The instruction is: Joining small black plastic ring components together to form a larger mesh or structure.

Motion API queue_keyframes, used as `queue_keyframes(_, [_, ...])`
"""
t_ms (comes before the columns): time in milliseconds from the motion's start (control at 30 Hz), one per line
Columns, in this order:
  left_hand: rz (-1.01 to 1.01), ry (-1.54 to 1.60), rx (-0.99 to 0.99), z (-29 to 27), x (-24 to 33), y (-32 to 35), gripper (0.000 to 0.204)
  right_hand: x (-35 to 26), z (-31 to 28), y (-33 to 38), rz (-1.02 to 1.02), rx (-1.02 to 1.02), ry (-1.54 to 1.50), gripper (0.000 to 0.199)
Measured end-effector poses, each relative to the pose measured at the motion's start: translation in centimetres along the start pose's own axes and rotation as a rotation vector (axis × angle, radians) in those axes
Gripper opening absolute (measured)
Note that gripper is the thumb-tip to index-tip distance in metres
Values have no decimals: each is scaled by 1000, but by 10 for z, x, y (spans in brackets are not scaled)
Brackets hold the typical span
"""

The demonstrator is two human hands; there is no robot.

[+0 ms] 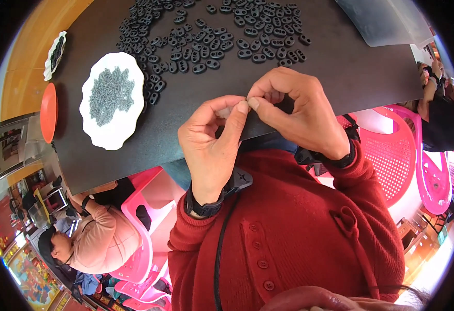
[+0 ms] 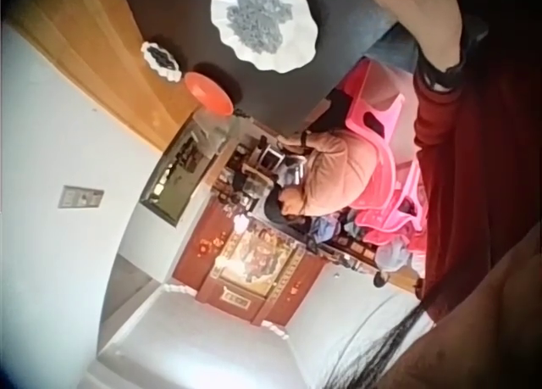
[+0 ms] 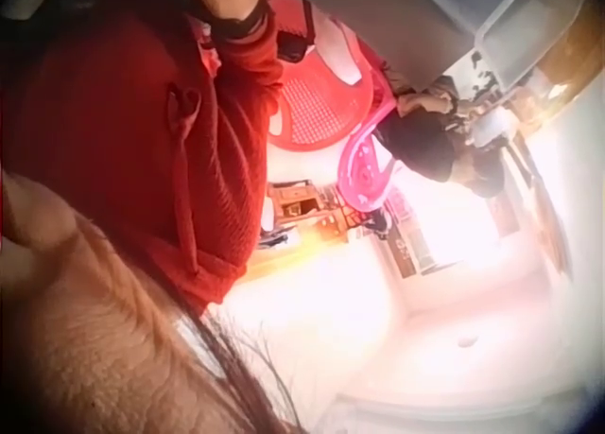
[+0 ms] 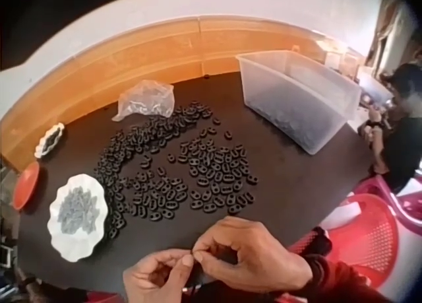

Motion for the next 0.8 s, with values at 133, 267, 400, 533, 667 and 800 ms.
queue_keyframes(133, [-30,-65,-21,2,-5,1,11,7,-8,4,17,64,57,5])
queue_keyframes(267, [-115,-166,3,7,0,6,13,26,-22,4,-71,136,451,4])
queue_keyframes(400, [-28,-163,2,4,-7,3,12,41,-25,6,-133,142,553,5])
queue_keyframes(533, [-55,-124,1,7,-5,5,12,49,-27,2,-126,164,627,6])
queue_keyframes(667, [-87,-154,21,6,-3,8,21,53,-34,3,-104,176,580,9])
queue_keyframes(800, [-152,-89,51,11,-3,10,19,59,-44,7,-128,194,533,13])
Point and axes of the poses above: each hand's wrist, its own y-axis away from the middle knuckle, its own z-axis out of the palm, x = y × z, the point moved 4 cm from there along -y, towards the middle knuckle, and after that the axes turned 13 degrees about y, right-handed, at the moved point
